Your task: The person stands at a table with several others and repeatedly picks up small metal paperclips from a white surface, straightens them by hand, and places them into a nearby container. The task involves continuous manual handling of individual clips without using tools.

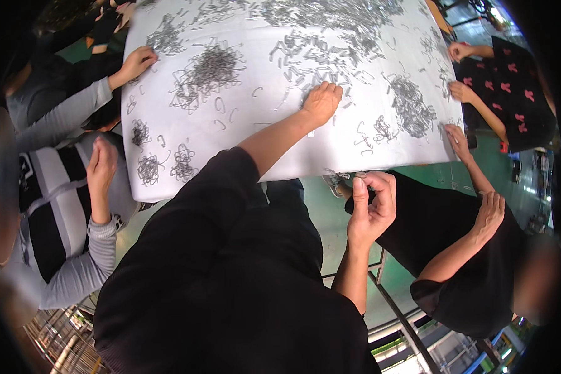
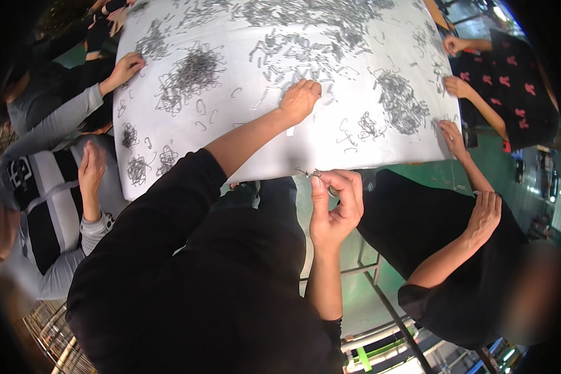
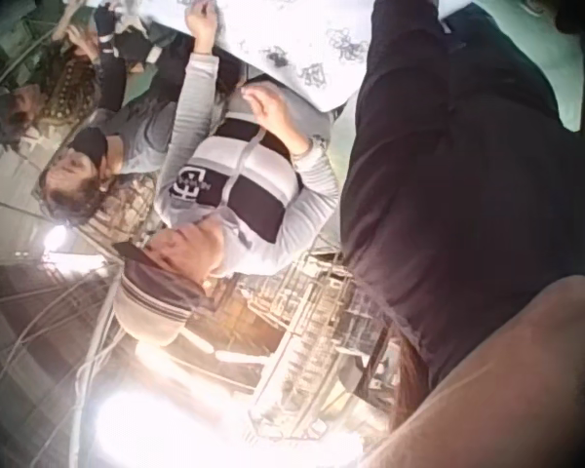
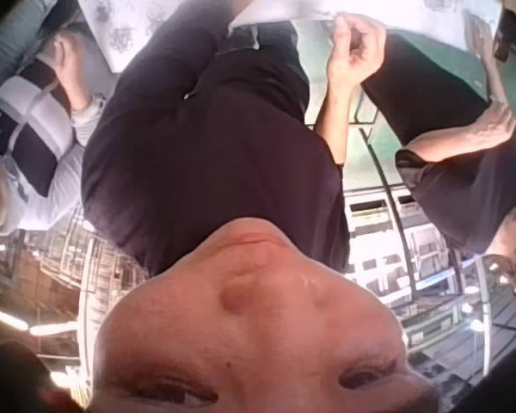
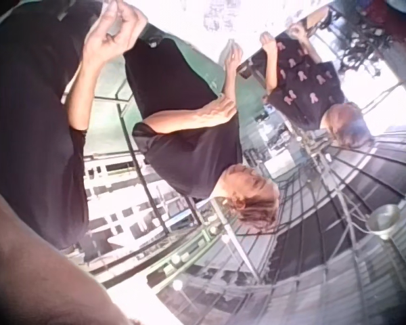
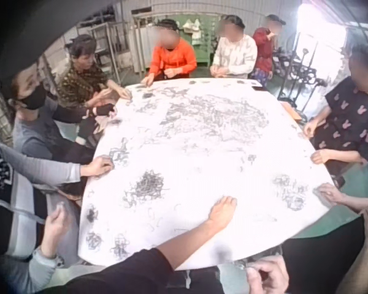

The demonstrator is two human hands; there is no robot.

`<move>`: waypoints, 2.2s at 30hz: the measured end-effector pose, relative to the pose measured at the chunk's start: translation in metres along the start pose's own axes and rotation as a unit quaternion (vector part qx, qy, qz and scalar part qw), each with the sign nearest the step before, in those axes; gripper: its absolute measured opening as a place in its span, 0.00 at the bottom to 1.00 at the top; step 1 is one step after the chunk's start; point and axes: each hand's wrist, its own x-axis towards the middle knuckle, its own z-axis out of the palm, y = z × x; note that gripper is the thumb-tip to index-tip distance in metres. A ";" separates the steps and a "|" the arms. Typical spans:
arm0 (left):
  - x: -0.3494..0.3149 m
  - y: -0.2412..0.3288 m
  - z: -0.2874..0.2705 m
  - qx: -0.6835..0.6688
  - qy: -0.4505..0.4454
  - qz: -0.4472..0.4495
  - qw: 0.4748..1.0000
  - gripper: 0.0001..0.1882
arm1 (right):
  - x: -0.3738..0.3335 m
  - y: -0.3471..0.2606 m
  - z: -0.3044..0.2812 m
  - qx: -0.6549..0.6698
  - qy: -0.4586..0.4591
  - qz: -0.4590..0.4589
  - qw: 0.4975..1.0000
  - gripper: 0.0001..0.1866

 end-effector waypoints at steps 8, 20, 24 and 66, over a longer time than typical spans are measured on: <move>-0.075 -0.001 -0.160 -0.547 -0.007 -0.185 0.817 0.11 | 0.003 -0.023 0.038 0.041 -0.031 -0.054 0.997 0.04; -0.143 0.053 -0.286 -0.451 0.134 -0.140 0.871 0.08 | 0.013 -0.048 0.097 0.020 -0.071 -0.145 0.987 0.04; -0.148 0.048 -0.288 -0.360 0.203 -0.099 0.905 0.08 | 0.017 -0.049 0.109 0.009 -0.079 -0.176 0.981 0.04; -0.270 0.052 -0.328 -0.285 0.346 -0.190 0.873 0.06 | -0.036 0.119 0.241 -0.231 -0.409 -0.281 0.837 0.28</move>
